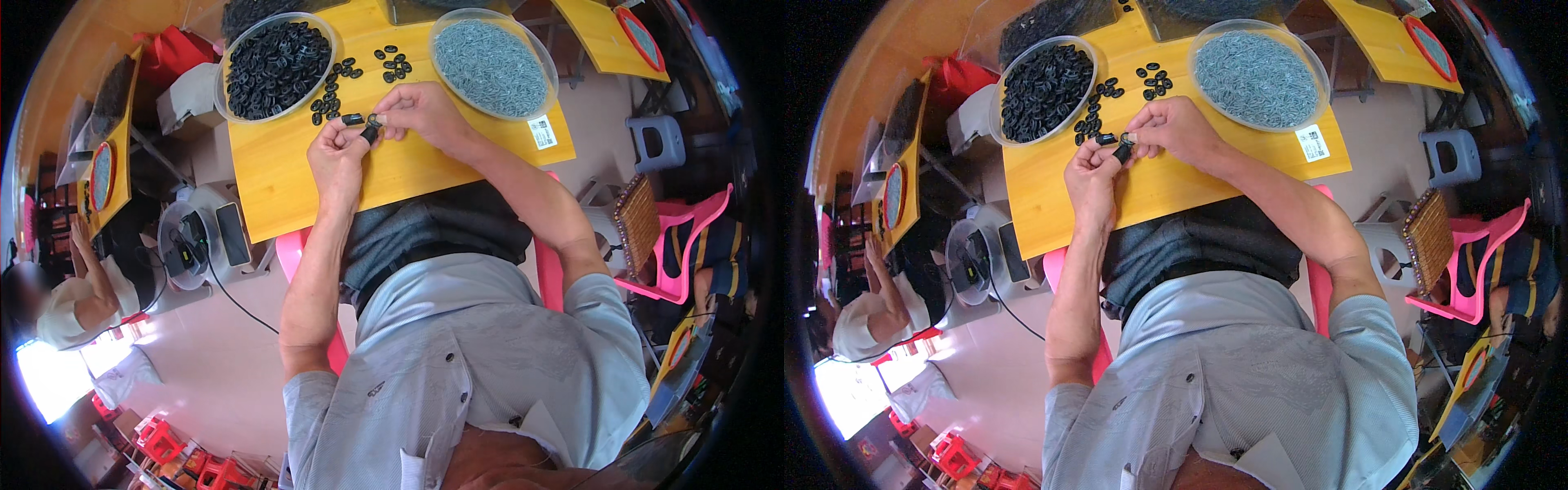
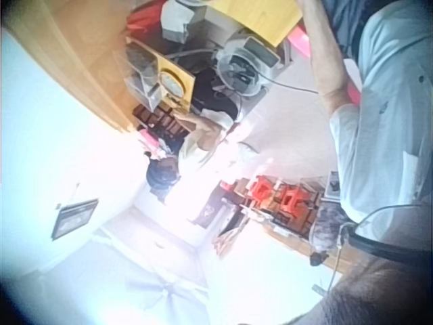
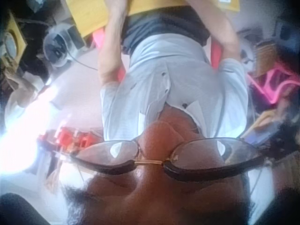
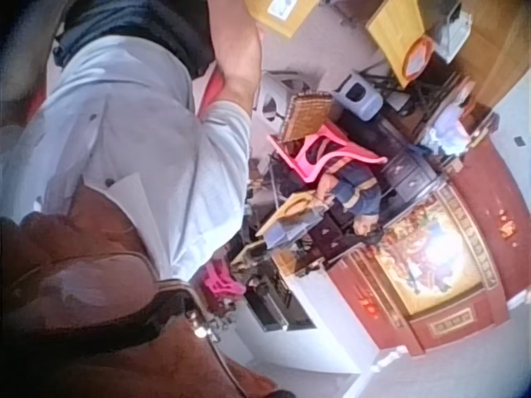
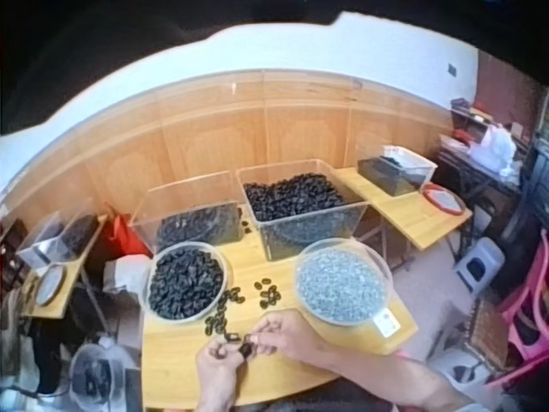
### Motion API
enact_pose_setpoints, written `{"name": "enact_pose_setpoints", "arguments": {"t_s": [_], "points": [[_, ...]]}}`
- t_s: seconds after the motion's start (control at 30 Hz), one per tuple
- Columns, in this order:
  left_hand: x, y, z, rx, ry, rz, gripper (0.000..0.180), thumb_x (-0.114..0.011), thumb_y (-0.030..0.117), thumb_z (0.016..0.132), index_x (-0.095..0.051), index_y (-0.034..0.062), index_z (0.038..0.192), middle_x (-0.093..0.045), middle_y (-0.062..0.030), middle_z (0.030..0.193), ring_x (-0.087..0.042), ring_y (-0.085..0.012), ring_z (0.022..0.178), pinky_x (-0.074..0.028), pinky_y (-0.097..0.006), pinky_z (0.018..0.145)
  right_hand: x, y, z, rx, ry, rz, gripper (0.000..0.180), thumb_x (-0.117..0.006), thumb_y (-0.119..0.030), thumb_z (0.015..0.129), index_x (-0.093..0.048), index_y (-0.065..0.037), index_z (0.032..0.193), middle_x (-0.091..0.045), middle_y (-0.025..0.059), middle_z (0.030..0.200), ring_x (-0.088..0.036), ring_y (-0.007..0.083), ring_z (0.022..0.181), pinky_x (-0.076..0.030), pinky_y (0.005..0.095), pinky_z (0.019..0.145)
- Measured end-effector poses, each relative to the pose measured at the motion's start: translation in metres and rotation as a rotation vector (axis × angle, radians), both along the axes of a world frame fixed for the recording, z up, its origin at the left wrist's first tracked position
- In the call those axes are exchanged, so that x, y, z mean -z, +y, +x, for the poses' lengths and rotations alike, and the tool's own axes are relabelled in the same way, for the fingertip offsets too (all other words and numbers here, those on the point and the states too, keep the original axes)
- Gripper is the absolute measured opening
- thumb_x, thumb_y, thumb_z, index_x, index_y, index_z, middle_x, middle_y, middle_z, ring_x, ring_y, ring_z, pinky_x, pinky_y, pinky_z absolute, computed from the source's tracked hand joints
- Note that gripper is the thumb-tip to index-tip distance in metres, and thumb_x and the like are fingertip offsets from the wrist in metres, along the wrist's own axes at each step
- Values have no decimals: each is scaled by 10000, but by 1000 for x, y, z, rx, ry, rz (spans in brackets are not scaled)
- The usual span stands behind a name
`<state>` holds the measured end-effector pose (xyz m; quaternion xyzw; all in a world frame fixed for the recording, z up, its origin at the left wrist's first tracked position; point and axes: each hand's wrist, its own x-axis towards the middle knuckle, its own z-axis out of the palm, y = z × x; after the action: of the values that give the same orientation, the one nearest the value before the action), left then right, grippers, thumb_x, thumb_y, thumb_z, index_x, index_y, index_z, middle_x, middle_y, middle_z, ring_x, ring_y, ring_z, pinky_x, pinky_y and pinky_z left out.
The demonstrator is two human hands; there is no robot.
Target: The person assembles small plastic fasteners by picking up components from the table and inserting small parts into the plastic pieces by hand.
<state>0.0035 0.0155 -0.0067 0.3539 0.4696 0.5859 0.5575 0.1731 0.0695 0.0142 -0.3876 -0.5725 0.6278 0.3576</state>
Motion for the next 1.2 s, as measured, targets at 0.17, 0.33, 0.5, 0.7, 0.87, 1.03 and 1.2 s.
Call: {"name": "enact_pose_setpoints", "arguments": {"t_s": [0.17,0.33,0.5,0.7,0.87,1.03,1.2], "points": [[2,1,0,-14,-57,-21,162,-563,-115,857,-606,-25,984,-713,-119,845,-671,-146,741,-511,-233,700,-1,-5,-3,36,20,20,169,-665,-71,866,-665,67,964,-694,106,776,-659,127,667,-514,238,604],[-1,0,0,-5,-77,-27,170,-557,-117,857,-610,-22,988,-713,-122,848,-671,-147,745,-508,-232,698,3,-6,-4,68,36,29,174,-663,-74,864,-671,70,960,-695,109,778,-654,127,657,-514,239,594],[-1,-1,-2,-11,-76,-18,153,-645,-97,822,-628,-31,959,-709,-94,824,-639,-105,735,-471,-207,692,4,-8,-8,78,50,36,180,-664,-81,859,-679,63,965,-694,101,765,-651,124,651,-511,239,586],[-3,-2,0,3,-49,-44,160,-665,-89,823,-637,-28,968,-714,-96,828,-637,-101,727,-469,-203,686,7,-4,-2,20,-7,38,157,-659,-63,881,-682,52,986,-683,83,774,-630,115,661,-497,236,604],[2,-3,1,-24,-60,-18,167,-671,-82,830,-643,-32,987,-714,-93,822,-641,-101,728,-472,-205,692,6,-7,-5,40,24,69,169,-657,-74,866,-686,57,968,-686,85,752,-637,110,643,-498,231,580],[-2,-3,1,-18,-10,-25,185,-602,-120,847,-616,-53,1019,-719,-135,876,-686,-151,766,-529,-232,741,4,-12,-8,59,63,76,165,-647,-53,872,-676,72,976,-687,96,763,-641,112,653,-501,232,584],[-5,-4,4,-18,48,-10,199,-601,-120,856,-619,-53,1043,-715,-113,888,-675,-130,780,-515,-218,734,3,-13,-6,91,37,81,159,-644,-45,871,-671,77,970,-687,98,760,-649,121,647,-505,234,582]]}}
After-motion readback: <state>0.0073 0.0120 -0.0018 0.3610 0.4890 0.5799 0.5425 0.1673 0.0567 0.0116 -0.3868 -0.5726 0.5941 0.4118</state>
